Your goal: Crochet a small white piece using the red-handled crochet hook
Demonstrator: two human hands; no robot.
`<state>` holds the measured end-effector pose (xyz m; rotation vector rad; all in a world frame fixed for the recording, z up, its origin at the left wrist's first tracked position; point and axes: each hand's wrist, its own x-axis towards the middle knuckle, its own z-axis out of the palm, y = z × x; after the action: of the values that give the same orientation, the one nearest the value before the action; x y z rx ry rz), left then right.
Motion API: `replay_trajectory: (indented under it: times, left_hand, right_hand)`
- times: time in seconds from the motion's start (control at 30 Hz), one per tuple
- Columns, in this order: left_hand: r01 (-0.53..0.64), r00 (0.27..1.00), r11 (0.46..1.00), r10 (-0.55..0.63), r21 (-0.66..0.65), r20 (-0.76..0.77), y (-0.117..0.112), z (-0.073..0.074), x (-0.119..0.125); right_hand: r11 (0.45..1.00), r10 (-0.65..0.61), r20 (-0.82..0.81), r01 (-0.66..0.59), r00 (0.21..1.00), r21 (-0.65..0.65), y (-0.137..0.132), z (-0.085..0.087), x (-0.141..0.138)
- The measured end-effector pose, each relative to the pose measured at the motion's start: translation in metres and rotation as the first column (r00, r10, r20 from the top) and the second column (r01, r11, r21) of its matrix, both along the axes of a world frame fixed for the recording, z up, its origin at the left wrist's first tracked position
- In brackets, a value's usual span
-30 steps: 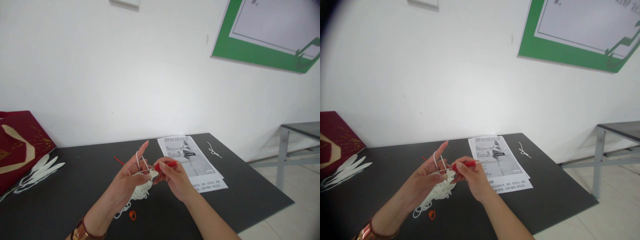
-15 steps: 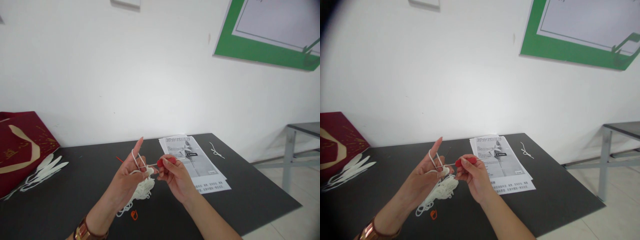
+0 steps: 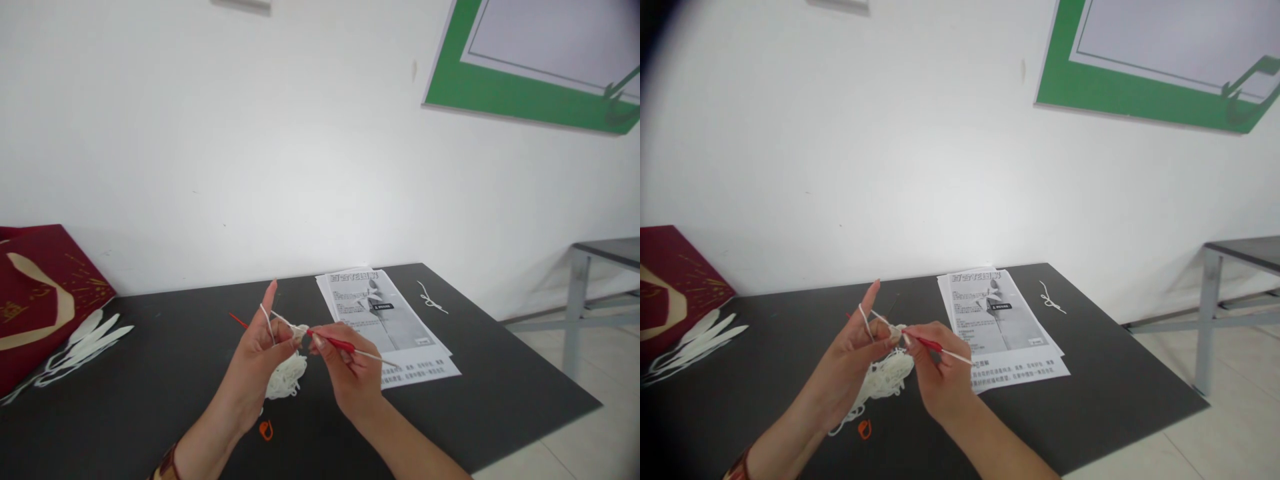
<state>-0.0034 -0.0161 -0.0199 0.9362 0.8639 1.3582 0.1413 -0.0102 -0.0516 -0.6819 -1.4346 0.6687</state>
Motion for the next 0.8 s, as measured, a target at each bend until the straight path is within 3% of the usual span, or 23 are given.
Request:
replay_trajectory:
  times: [0.1, 0.2, 0.3, 0.37, 0.43, 0.5, 0.53, 0.63, 0.7, 0.8]
  left_hand:
    - [-0.024, 1.0, 0.999, 0.025, 0.027, -0.016, 0.0, 0.001, 0.002]
    - [-0.031, 1.0, 0.999, 0.031, 0.03, 0.0, -0.001, 0.0, 0.004]
    - [0.086, 0.984, 0.996, -0.079, -0.033, 0.159, -0.001, 0.0, 0.002]
    - [0.192, 0.947, 0.979, -0.167, -0.068, 0.274, -0.001, 0.002, 0.0]
    - [0.262, 0.915, 0.962, -0.222, -0.077, 0.338, -0.001, 0.004, -0.004]
    - [0.294, 0.897, 0.953, -0.251, -0.068, 0.364, -0.001, 0.006, -0.007]
    - [0.303, 0.892, 0.951, -0.26, -0.061, 0.368, -0.001, 0.008, -0.009]
    - [0.343, 0.882, 0.938, -0.306, -0.043, 0.358, -0.003, 0.01, -0.015]
    - [0.386, 0.871, 0.922, -0.353, -0.03, 0.342, -0.004, 0.01, -0.018]
    - [0.443, 0.852, 0.896, -0.416, -0.014, 0.317, -0.004, 0.012, -0.021]
  right_hand:
    - [0.999, -0.036, 0.018, 0.036, 0.999, 0.015, 0.003, -0.001, 0.002]
    - [0.982, -0.069, 0.187, 0.033, 0.98, 0.186, 0.004, -0.004, 0.004]
    - [0.916, -0.139, 0.309, 0.003, 0.941, 0.402, 0.003, -0.008, 0.006]
    - [0.902, -0.123, 0.283, -0.011, 0.951, 0.431, 0.002, -0.007, 0.007]
    - [0.942, -0.031, 0.182, -0.032, 0.983, 0.334, 0.003, -0.004, 0.007]
    - [0.989, 0.099, 0.032, -0.102, 0.995, 0.109, 0.005, 0.0, 0.005]
    - [0.98, 0.194, -0.089, -0.196, 0.977, -0.018, 0.007, 0.002, 0.004]
    - [0.841, 0.346, -0.429, -0.479, 0.834, -0.252, 0.01, 0.005, 0.001]
    - [0.748, 0.364, -0.565, -0.594, 0.74, -0.296, 0.011, 0.007, 0.0]
    - [0.678, 0.369, -0.658, -0.674, 0.656, -0.292, 0.01, 0.01, 0.002]
